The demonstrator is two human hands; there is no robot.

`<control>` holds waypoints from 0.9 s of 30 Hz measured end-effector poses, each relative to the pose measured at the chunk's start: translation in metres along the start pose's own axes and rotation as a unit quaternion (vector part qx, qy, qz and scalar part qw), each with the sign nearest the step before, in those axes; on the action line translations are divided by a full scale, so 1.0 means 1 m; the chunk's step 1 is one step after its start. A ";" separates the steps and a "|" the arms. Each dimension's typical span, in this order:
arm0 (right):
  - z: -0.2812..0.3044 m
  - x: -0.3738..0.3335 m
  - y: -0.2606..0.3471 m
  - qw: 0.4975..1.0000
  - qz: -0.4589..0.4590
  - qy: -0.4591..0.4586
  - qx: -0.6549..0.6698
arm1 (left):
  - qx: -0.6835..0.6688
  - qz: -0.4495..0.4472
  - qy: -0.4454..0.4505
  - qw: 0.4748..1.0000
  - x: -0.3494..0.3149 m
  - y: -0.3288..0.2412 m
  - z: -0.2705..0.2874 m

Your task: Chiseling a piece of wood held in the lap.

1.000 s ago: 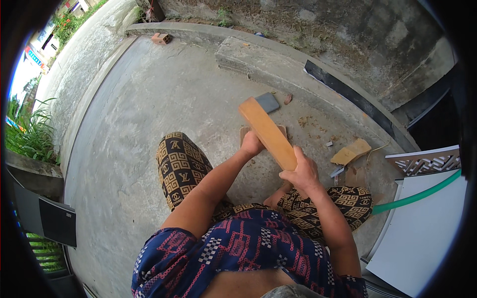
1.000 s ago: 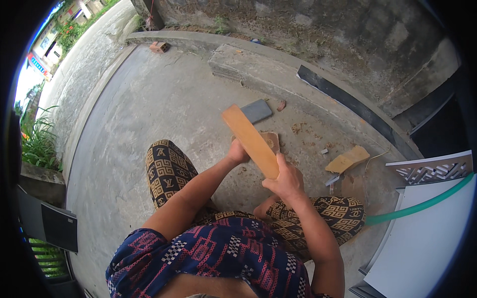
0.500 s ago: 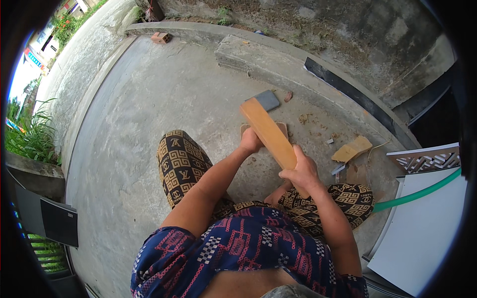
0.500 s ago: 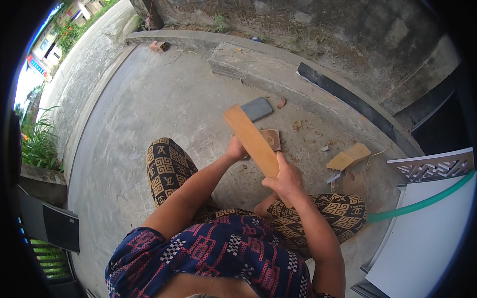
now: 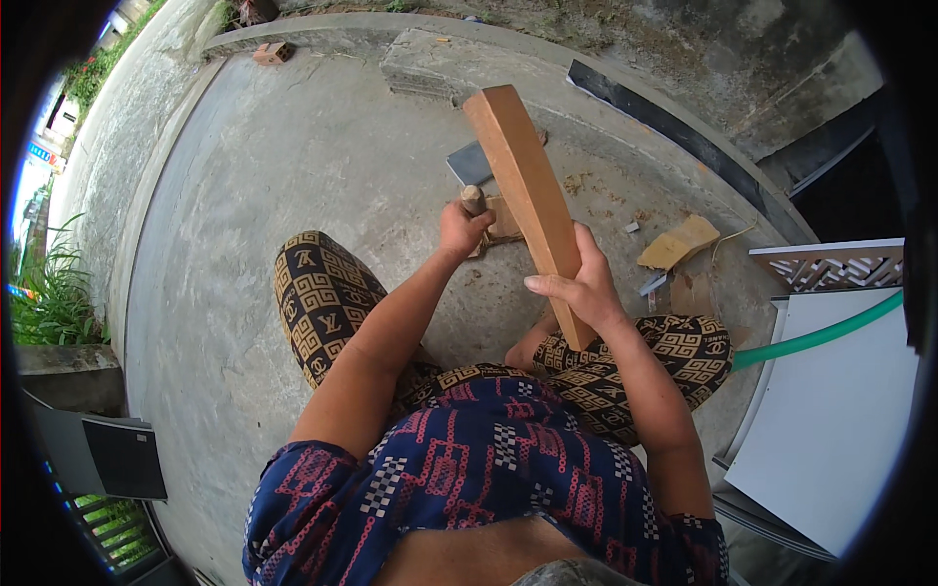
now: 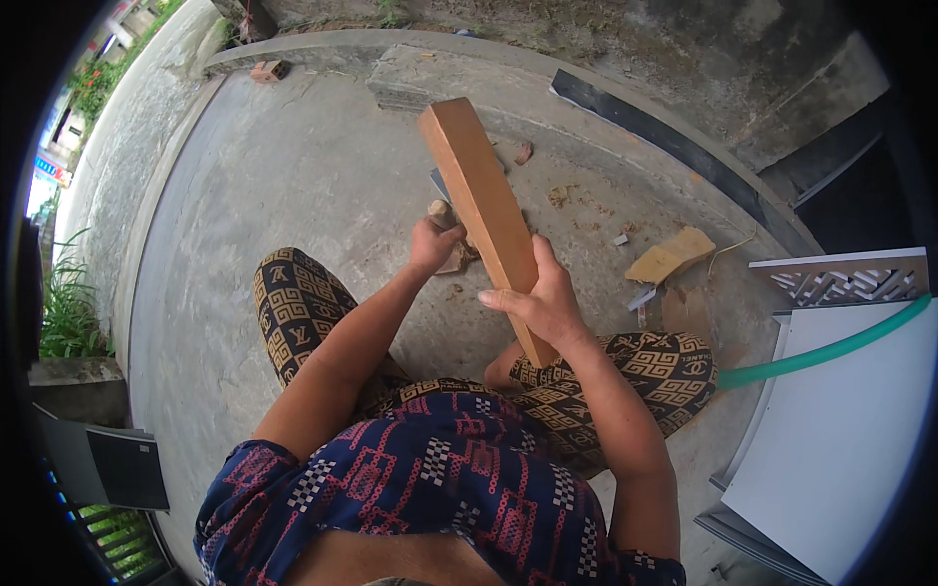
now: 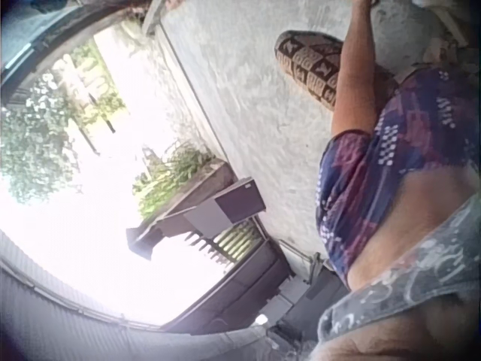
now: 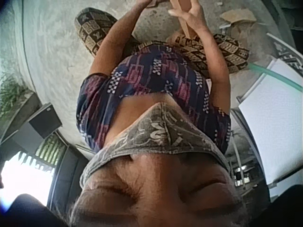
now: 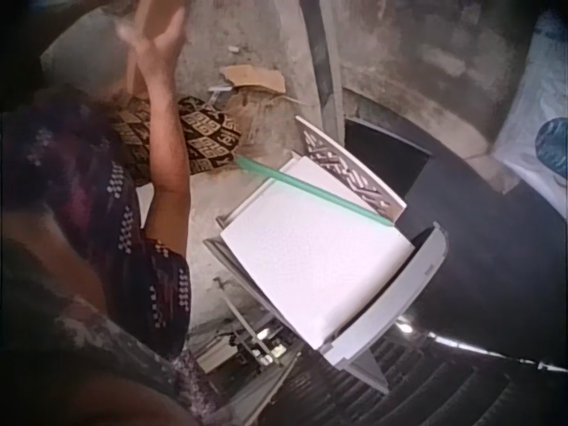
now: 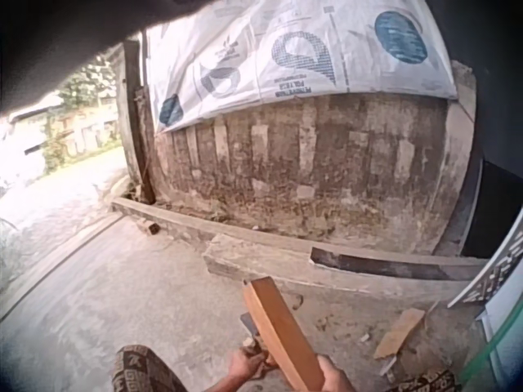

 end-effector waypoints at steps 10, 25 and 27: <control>-0.003 -0.005 -0.018 0.920 -0.080 0.027 -0.384 | 0.130 -0.079 0.028 0.988 -0.015 -0.019 -0.010; -0.002 -0.004 -0.033 0.921 -0.009 -0.015 -0.390 | 0.159 -0.114 0.051 0.979 -0.001 0.013 -0.019; -0.004 -0.005 -0.025 0.944 0.021 -0.014 -0.330 | 0.209 -0.115 0.040 0.970 0.001 0.023 -0.019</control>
Point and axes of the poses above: each hand's wrist, its own x-axis towards the middle knuckle, its own z-axis out of the back of the hand, y = z × x, the point moved 1 cm from there along x, towards the middle knuckle, and after that the axes turned 2 degrees about -z, right-handed, at the moved point
